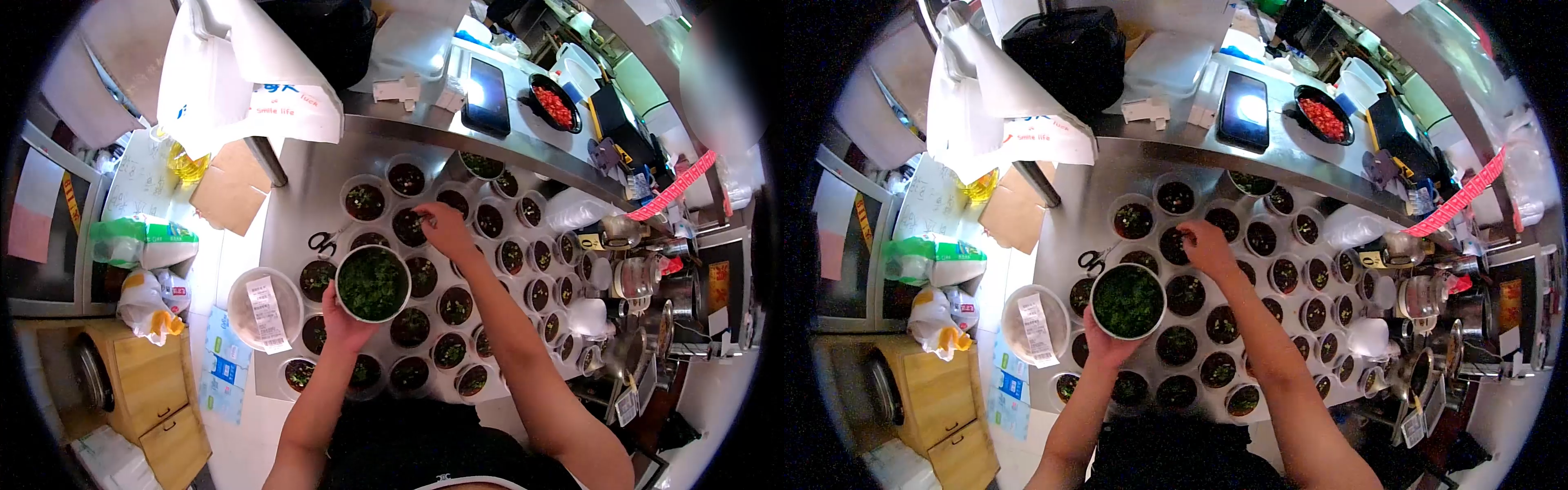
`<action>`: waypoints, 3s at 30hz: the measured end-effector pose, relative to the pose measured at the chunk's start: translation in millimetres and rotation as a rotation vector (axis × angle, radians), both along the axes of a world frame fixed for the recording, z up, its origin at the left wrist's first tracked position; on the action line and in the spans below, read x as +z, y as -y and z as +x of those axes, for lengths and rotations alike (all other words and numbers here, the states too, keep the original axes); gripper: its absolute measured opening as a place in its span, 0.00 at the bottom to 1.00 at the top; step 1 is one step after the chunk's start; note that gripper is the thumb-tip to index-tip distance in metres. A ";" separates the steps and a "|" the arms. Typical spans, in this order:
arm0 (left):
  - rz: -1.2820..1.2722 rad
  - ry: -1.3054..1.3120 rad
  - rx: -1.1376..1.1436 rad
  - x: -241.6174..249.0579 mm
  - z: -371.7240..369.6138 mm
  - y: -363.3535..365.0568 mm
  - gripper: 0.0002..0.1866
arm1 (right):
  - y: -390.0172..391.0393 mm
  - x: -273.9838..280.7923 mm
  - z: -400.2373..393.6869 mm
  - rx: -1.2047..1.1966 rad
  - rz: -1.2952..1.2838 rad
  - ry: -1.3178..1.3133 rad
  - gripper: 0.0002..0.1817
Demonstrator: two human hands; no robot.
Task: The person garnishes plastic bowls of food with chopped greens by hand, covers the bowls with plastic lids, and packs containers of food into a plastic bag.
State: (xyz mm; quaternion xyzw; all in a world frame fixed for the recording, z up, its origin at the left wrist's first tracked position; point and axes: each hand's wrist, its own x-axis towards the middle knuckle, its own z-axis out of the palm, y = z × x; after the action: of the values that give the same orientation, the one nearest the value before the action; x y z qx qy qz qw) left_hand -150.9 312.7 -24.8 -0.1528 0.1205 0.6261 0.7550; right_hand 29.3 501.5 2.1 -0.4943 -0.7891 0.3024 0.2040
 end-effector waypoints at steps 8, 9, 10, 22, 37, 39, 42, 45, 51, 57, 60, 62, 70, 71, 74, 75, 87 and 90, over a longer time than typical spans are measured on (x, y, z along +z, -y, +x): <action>-0.015 -0.055 -0.078 -4.9 4.3 -6.4 0.35 | 82.0 64.0 -49.6 0.557 0.194 0.111 0.08; 0.003 -0.080 -0.092 -8.0 6.1 -6.8 0.35 | 87.5 63.2 -54.9 0.579 0.227 0.260 0.07; -0.017 -0.082 -0.092 -11.0 8.7 -7.2 0.36 | 90.1 65.1 -57.2 0.561 0.230 0.296 0.07; 0.034 0.110 -0.007 4.0 15.9 -23.8 0.32 | 57.3 61.6 -39.3 0.180 -0.461 -0.424 0.07; -0.016 0.044 0.073 -7.7 -2.8 0.5 0.31 | -122.0 -44.1 -12.7 -0.087 -0.185 0.123 0.19; -0.057 0.018 0.094 -7.6 -3.7 7.5 0.30 | -123.6 -46.4 -8.6 -0.218 -0.244 -0.145 0.18; -0.104 -0.023 0.123 -2.4 -6.5 17.5 0.30 | -115.7 -33.2 11.3 -0.398 -0.343 -0.491 0.17; -0.148 -0.001 0.118 -13.2 -14.7 31.8 0.31 | -107.0 -30.2 53.6 -0.391 -0.324 -0.552 0.17; -0.083 -0.071 0.100 4.0 -15.7 39.7 0.27 | -82.9 -41.9 105.9 -0.256 -0.019 0.048 0.20; -0.102 -0.056 0.056 3.2 -16.5 61.4 0.31 | -69.5 -13.6 97.2 -0.229 0.011 0.017 0.18; -0.215 0.050 0.084 -3.5 -15.5 66.0 0.32 | -76.0 -45.5 101.5 -0.051 0.129 0.119 0.18; -0.269 0.082 0.107 0.6 -11.4 68.2 0.33 | -78.7 -49.7 102.4 -0.054 0.132 0.117 0.17; -0.117 -0.037 0.036 18.3 4.2 89.7 0.35 | -68.3 -18.3 125.0 -0.289 0.115 -0.171 0.15; -0.114 -0.028 0.036 17.2 5.6 94.1 0.36 | -76.5 -33.4 134.5 -0.315 0.039 -0.326 0.14; -0.066 -0.035 0.056 19.9 14.9 107.4 0.36 | -74.7 -34.1 162.4 -0.380 0.026 -0.286 0.17; -0.052 -0.064 0.047 19.5 18.5 111.7 0.37 | -73.0 -38.0 172.2 -0.368 0.016 -0.215 0.17; -0.121 -0.051 0.065 29.5 56.9 152.8 0.39 | -63.7 -34.2 192.2 -0.446 0.153 -0.144 0.13; -0.115 -0.065 0.062 34.2 62.1 156.7 0.40 | -59.3 -20.6 163.1 -0.376 0.169 -0.247 0.16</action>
State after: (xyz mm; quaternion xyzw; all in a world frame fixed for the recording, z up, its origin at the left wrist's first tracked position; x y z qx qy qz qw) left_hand -88.8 156.0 9.4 -0.1793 0.1761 0.6458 0.7209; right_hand 192.4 560.9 -18.5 -0.5730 -0.6746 0.2500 0.3925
